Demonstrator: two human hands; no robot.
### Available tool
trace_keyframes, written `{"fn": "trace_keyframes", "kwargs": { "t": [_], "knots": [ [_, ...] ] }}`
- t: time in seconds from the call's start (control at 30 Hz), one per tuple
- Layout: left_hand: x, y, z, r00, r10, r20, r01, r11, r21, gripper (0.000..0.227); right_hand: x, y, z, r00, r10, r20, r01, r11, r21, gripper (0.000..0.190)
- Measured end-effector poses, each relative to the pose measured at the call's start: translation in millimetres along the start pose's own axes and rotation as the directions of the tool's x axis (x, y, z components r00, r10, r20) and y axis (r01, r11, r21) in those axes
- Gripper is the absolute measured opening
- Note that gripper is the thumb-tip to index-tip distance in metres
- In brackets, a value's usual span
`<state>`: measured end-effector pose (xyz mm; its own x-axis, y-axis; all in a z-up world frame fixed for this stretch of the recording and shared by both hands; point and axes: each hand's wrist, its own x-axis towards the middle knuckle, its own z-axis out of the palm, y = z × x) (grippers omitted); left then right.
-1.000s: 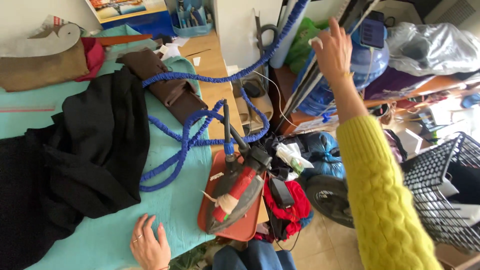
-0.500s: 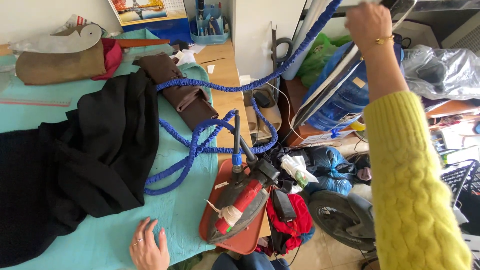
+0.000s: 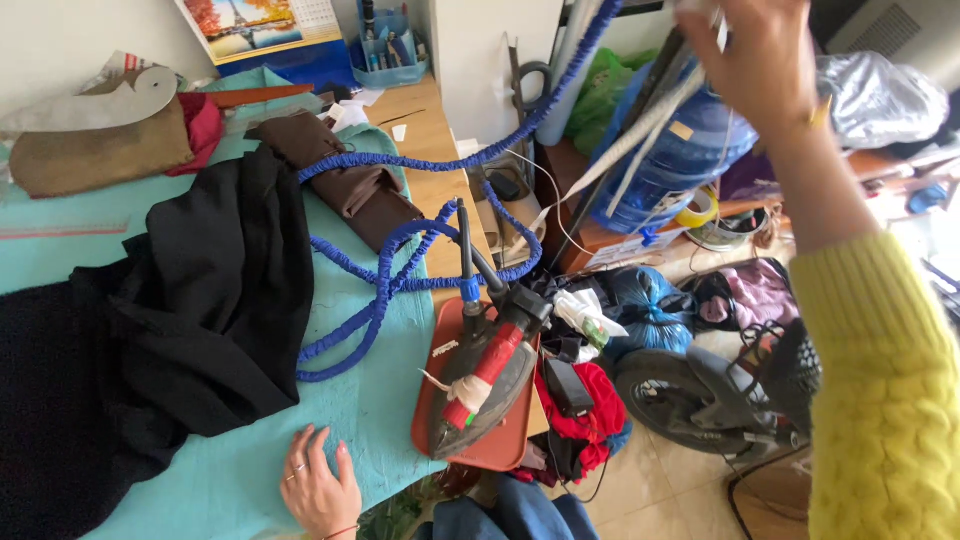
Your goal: The person smooths a large piece of black fabric on a light blue table. They use a triangular ruler and a long ruler to draw straight lines on the fabric with chalk. Finally, they use a measuring tape to measure the length of the fabric.
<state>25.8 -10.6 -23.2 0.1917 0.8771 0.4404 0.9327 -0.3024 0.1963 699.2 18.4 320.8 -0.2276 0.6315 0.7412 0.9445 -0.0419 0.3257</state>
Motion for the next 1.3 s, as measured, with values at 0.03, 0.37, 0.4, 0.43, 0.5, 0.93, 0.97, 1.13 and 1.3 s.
{"fn": "trace_keyframes", "kwargs": {
  "t": [0.03,0.37,0.4,0.43,0.5,0.93,0.97,1.13,1.3],
  "knots": [
    [0.2,1.4,-0.5,1.0,-0.007,-0.019,0.007,1.0,-0.003,0.029,-6.0,-28.5,-26.1,0.999,0.03,0.031,-0.035,0.98,0.195,0.007],
    [4.3,4.9,-8.1,0.994,0.074,-0.083,-0.078,0.996,-0.048,0.038,-159.0,-242.0,-231.0,0.566,0.76,0.321,-0.684,0.215,0.697,0.016],
    [5.5,3.2,-11.3,0.991,0.111,-0.077,-0.117,0.991,-0.067,0.038,-189.7,-253.2,-250.6,0.541,0.785,0.303,-0.699,0.219,0.681,0.016],
    [7.0,3.6,-13.9,0.986,0.131,-0.105,-0.141,0.986,-0.092,0.038,-219.3,-265.8,-273.3,0.498,0.815,0.297,-0.565,0.045,0.824,0.019],
    [8.4,3.6,-16.5,0.974,0.187,-0.127,-0.204,0.969,-0.142,0.039,-278.7,-299.7,-321.7,0.429,0.862,0.269,-0.392,-0.091,0.915,0.024],
    [-31.6,28.0,-75.5,0.883,0.429,-0.19,-0.391,0.452,-0.802,0.03,-402.5,-581.2,-574.0,0.065,0.998,0.001,0.219,-0.016,0.976,0.002],
    [-45.7,37.2,-86.8,0.848,0.49,-0.203,-0.386,0.306,-0.87,0.033,-416.3,-597.0,-583.9,0.108,0.994,0.024,0.251,-0.05,0.967,0.001],
    [-128.7,87.0,-200.3,0.516,0.857,-0.008,0.051,-0.04,-0.998,0.034,-466.2,-650.1,-522.4,0.058,0.924,0.379,-0.221,-0.359,0.907,0.019],
    [-196.6,81.0,-237.1,-0.001,0.999,-0.05,0.364,-0.046,-0.93,0.062,-325.1,-659.7,-468.2,0.042,0.654,0.755,-0.537,-0.623,0.569,0.038]
  ]
}}
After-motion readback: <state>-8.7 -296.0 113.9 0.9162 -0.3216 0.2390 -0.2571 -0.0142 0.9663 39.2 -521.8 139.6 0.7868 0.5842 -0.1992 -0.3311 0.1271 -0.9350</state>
